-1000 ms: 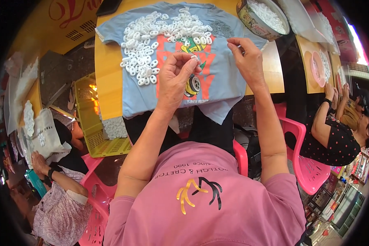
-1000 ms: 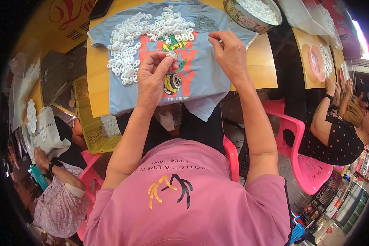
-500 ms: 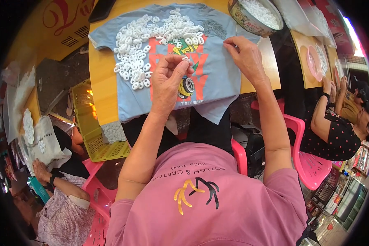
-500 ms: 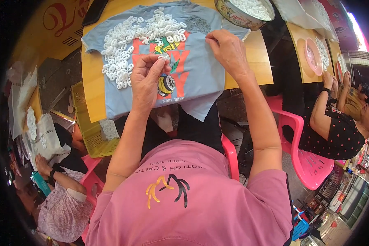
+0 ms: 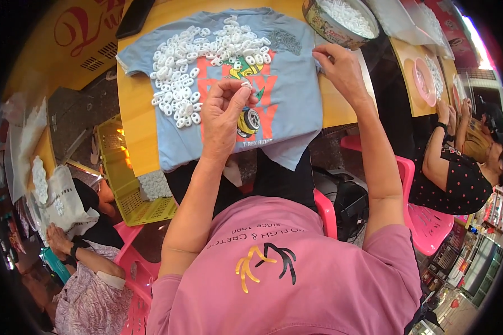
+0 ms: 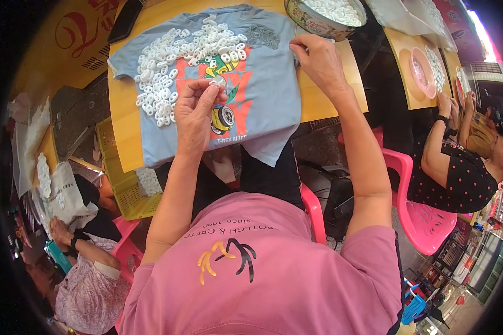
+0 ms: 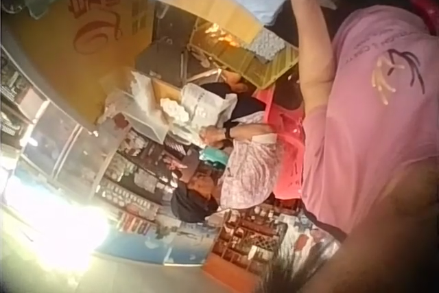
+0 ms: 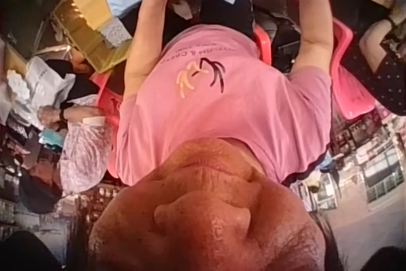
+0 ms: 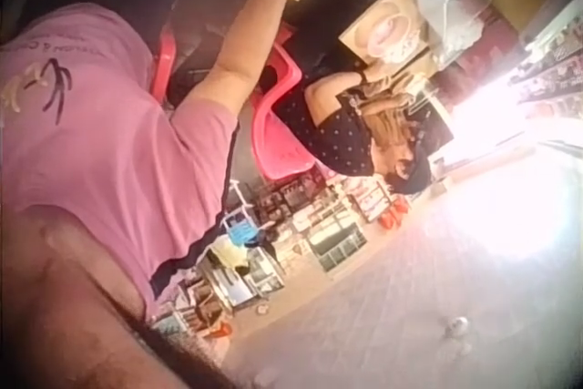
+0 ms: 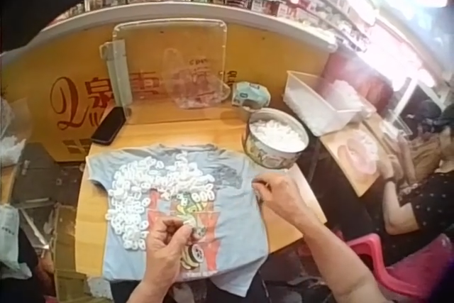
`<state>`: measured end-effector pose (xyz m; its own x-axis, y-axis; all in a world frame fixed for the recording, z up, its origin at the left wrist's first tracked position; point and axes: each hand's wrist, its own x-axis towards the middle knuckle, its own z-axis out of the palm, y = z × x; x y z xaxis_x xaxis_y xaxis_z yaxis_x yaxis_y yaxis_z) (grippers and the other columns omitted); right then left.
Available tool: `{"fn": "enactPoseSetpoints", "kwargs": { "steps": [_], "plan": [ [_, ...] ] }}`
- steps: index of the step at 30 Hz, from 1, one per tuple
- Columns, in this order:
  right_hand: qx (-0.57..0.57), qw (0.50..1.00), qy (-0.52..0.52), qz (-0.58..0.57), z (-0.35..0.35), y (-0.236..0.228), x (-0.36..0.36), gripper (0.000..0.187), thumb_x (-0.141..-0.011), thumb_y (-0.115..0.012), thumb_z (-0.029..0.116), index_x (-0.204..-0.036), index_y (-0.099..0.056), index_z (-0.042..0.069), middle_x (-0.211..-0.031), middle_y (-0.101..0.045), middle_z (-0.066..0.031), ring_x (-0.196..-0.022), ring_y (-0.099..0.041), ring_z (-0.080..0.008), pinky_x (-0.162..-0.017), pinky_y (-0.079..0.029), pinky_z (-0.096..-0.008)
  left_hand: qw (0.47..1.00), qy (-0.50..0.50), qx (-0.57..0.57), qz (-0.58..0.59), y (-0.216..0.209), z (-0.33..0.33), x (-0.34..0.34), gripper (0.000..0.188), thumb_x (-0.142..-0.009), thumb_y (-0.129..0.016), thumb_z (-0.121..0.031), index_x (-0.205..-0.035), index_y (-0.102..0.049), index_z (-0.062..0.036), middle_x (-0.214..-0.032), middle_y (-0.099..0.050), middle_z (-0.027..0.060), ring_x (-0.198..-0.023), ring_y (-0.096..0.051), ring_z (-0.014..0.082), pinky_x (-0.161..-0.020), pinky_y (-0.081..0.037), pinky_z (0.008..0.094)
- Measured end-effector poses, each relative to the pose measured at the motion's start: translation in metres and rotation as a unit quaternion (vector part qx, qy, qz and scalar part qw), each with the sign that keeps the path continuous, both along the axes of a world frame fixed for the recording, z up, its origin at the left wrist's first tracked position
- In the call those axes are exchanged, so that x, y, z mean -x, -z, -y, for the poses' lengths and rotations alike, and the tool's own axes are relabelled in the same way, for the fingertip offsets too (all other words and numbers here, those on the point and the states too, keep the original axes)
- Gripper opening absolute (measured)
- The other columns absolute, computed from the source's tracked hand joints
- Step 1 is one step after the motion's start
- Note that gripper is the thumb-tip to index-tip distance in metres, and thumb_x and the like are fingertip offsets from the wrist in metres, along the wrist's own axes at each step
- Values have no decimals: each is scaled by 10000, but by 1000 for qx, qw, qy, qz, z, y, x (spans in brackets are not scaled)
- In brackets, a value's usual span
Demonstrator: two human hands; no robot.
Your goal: Manual assembly of small white plastic chain links onto a shirt template.
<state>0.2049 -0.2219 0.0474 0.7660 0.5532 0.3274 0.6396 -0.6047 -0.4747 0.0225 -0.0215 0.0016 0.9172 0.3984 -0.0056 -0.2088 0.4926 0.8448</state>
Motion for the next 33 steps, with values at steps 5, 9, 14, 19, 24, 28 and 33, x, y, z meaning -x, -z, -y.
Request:
{"fn": "enactPoseSetpoints", "kwargs": {
  "steps": [5,9,14,19,24,28,33],
  "plan": [
    [13,999,-39,22,2,5,5,142,-865,-661,128,-948,-688,15,-863,-679,-127,-800,-657,-282,-702,-493,-352,1000,-2,9,2,0,1,-1,129,-933,-630,-93,-1026,-580,-18,-931,-662,77,-803,-644,130,-751,-529,264],
    [33,993,-103,56,-17,1,20,121,-865,-657,125,-945,-677,35,-852,-653,-121,-789,-638,-310,-679,-489,-368,1000,-4,11,3,1,0,0,133,-932,-633,-95,-1028,-580,-21,-933,-663,79,-801,-646,132,-749,-530,263],
    [53,990,-113,64,-41,10,37,109,-870,-656,160,-921,-663,64,-866,-620,-101,-790,-626,-328,-673,-493,-400,1000,-2,15,2,2,0,0,134,-931,-634,-93,-1031,-579,-23,-935,-664,81,-799,-647,134,-753,-530,264],
    [47,992,-94,63,-42,18,41,104,-873,-653,171,-899,-653,71,-884,-614,-89,-786,-628,-324,-671,-494,-408,1000,-2,12,5,3,0,0,135,-930,-635,-94,-1031,-579,-24,-935,-667,84,-801,-649,134,-756,-530,264],
    [49,991,-103,69,-38,17,40,105,-868,-655,167,-898,-641,68,-882,-607,-87,-777,-628,-331,-658,-490,-419,1000,-4,2,-1,4,1,0,136,-931,-633,-96,-1033,-578,-24,-934,-667,83,-804,-651,133,-760,-531,263],
    [77,987,-117,80,-44,17,33,112,-855,-656,147,-919,-631,59,-876,-610,-105,-744,-622,-335,-646,-498,-409,1000,-6,6,-5,2,0,1,136,-932,-632,-94,-1033,-576,-22,-935,-664,79,-805,-649,131,-762,-531,262],
    [-31,989,-146,19,-47,9,29,167,-839,-649,75,-1003,-637,45,-797,-615,-108,-668,-614,-248,-634,-504,-337,1000,-4,16,9,2,1,0,129,-932,-629,-83,-1031,-577,-20,-936,-657,69,-804,-644,125,-746,-529,256]
  ]
}}
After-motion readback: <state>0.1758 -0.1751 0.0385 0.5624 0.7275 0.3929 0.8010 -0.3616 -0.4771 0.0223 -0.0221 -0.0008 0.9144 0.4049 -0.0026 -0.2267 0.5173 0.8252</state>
